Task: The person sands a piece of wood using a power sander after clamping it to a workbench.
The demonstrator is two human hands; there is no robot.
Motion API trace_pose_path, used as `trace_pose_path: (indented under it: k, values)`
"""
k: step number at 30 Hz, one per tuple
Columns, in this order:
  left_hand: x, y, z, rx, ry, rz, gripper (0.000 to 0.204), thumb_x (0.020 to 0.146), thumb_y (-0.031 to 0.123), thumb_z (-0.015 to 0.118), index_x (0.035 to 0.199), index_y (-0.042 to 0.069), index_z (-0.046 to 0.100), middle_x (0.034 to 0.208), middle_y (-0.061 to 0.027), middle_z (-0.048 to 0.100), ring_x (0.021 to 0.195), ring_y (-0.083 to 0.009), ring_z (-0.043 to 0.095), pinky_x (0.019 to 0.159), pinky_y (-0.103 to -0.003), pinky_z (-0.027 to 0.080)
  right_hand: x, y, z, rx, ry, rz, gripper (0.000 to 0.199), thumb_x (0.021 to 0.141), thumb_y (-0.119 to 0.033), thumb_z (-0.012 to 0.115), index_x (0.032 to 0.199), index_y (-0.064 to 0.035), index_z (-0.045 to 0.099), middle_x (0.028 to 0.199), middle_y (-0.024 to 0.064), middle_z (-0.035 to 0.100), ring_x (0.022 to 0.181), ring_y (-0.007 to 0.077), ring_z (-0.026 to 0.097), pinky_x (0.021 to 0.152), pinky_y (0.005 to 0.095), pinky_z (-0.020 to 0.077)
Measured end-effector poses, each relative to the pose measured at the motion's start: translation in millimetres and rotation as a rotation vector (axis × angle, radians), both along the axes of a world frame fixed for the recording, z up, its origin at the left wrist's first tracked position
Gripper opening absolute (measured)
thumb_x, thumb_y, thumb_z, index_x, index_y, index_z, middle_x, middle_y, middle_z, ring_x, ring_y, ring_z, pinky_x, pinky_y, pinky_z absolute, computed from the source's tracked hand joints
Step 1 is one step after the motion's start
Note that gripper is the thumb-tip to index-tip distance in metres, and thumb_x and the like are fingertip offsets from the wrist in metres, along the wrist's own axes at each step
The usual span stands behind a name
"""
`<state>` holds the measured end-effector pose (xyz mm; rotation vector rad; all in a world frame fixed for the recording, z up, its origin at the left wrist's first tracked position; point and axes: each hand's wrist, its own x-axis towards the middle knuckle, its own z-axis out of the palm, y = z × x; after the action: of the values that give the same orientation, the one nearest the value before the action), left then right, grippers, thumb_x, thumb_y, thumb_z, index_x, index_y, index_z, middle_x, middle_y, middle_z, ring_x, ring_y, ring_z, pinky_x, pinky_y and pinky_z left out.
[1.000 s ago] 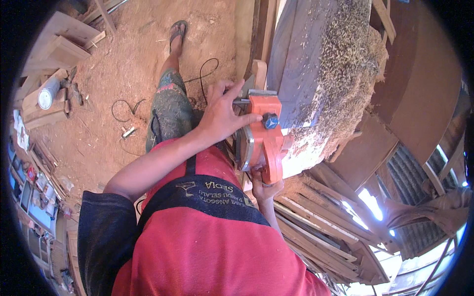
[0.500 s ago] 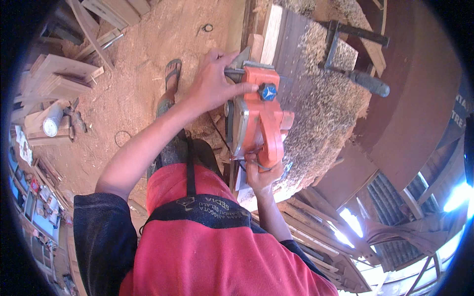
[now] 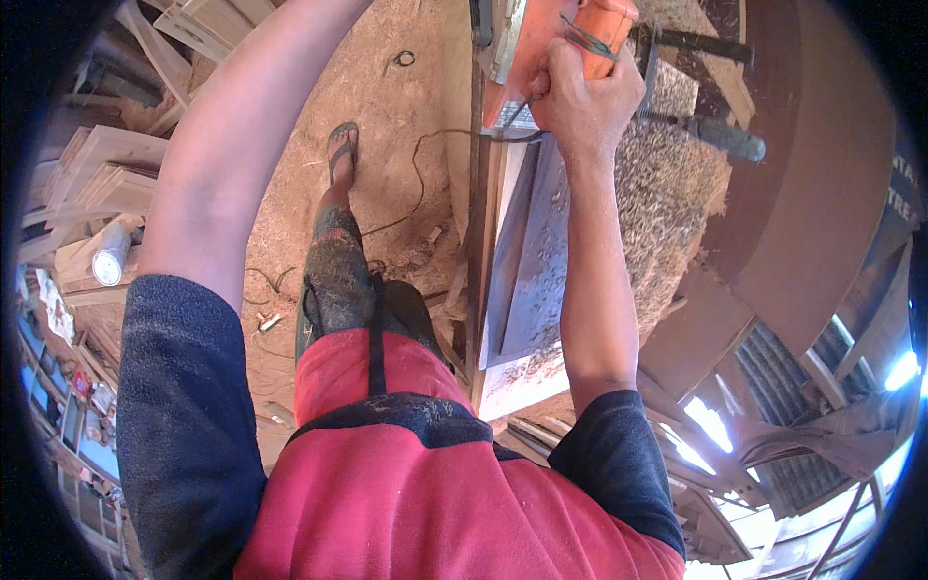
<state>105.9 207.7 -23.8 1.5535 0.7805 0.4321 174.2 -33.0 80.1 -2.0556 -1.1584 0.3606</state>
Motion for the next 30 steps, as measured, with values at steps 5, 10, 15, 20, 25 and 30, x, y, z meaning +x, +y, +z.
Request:
trace_pose_path:
  k: [5, 10, 15, 20, 25, 30]
  values:
    - [-54.4, -136.8, 19.9, 0.052, -0.157, 0.002, 0.047, 0.082, 0.039, 0.085, 0.107, 0.001, 0.074, 0.092, -0.0041, 0.073, 0.082, -0.0130, 0.066, 0.076, -0.030, 0.051, -53.5, -135.4, 7.9, -0.062, -0.030, -0.160, 0.013, 0.081, -0.013, 0.068, 0.085, -0.0015, 0.064, 0.068, 0.0059, 0.066, 0.063, 0.0144, 0.064, 0.059, 0.0325, 0.0512]
    - [-148.7, -385.8, 7.4, 0.121, 0.063, 0.025, 0.088, 0.068, 0.043, 0.089, 0.140, 0.004, 0.057, 0.112, -0.0202, 0.058, 0.110, -0.0325, 0.054, 0.100, -0.042, 0.044, -153.9, -366.4, 29.6, -0.278, 0.048, -0.234, 0.032, 0.077, -0.014, 0.074, 0.107, -0.0026, 0.068, 0.083, 0.0152, 0.069, 0.074, 0.0296, 0.070, 0.067, 0.0372, 0.0536]
    - [-226.4, -557.4, 34.5, -0.028, 0.208, -0.062, 0.094, 0.067, 0.034, 0.093, 0.143, -0.002, 0.051, 0.123, -0.0185, 0.052, 0.121, -0.0326, 0.050, 0.105, -0.041, 0.042, -234.2, -553.5, 34.8, -0.417, 0.106, -0.347, 0.026, 0.069, -0.015, 0.076, 0.088, -0.0030, 0.063, 0.071, 0.0166, 0.066, 0.065, 0.0377, 0.069, 0.058, 0.0439, 0.0542]
    - [-232.5, -573.9, 35.4, -0.057, 0.193, -0.067, 0.096, 0.066, 0.036, 0.093, 0.144, -0.001, 0.051, 0.120, -0.0168, 0.051, 0.118, -0.0322, 0.051, 0.104, -0.040, 0.042, -240.2, -564.7, 36.4, -0.406, 0.046, -0.331, 0.021, 0.068, -0.012, 0.075, 0.082, -0.0066, 0.060, 0.069, 0.0143, 0.066, 0.061, 0.0357, 0.069, 0.056, 0.0431, 0.0540]
    - [-209.3, -516.4, 34.5, -0.031, 0.189, -0.038, 0.095, 0.066, 0.037, 0.093, 0.143, -0.001, 0.052, 0.121, -0.0175, 0.051, 0.119, -0.0332, 0.051, 0.104, -0.041, 0.042, -217.5, -514.1, 30.9, -0.321, 0.161, -0.317, 0.028, 0.066, -0.013, 0.082, 0.084, -0.0070, 0.060, 0.069, 0.0105, 0.067, 0.061, 0.0278, 0.070, 0.058, 0.0402, 0.0548]
    - [-174.8, -431.4, 33.7, 0.007, 0.170, -0.009, 0.093, 0.066, 0.039, 0.093, 0.141, -0.002, 0.054, 0.119, -0.0166, 0.052, 0.118, -0.0323, 0.051, 0.104, -0.041, 0.042, -179.4, -440.1, 17.4, -0.297, 0.201, -0.260, 0.034, 0.065, -0.013, 0.085, 0.088, -0.0055, 0.062, 0.072, 0.0108, 0.069, 0.064, 0.0262, 0.071, 0.060, 0.0388, 0.0555]
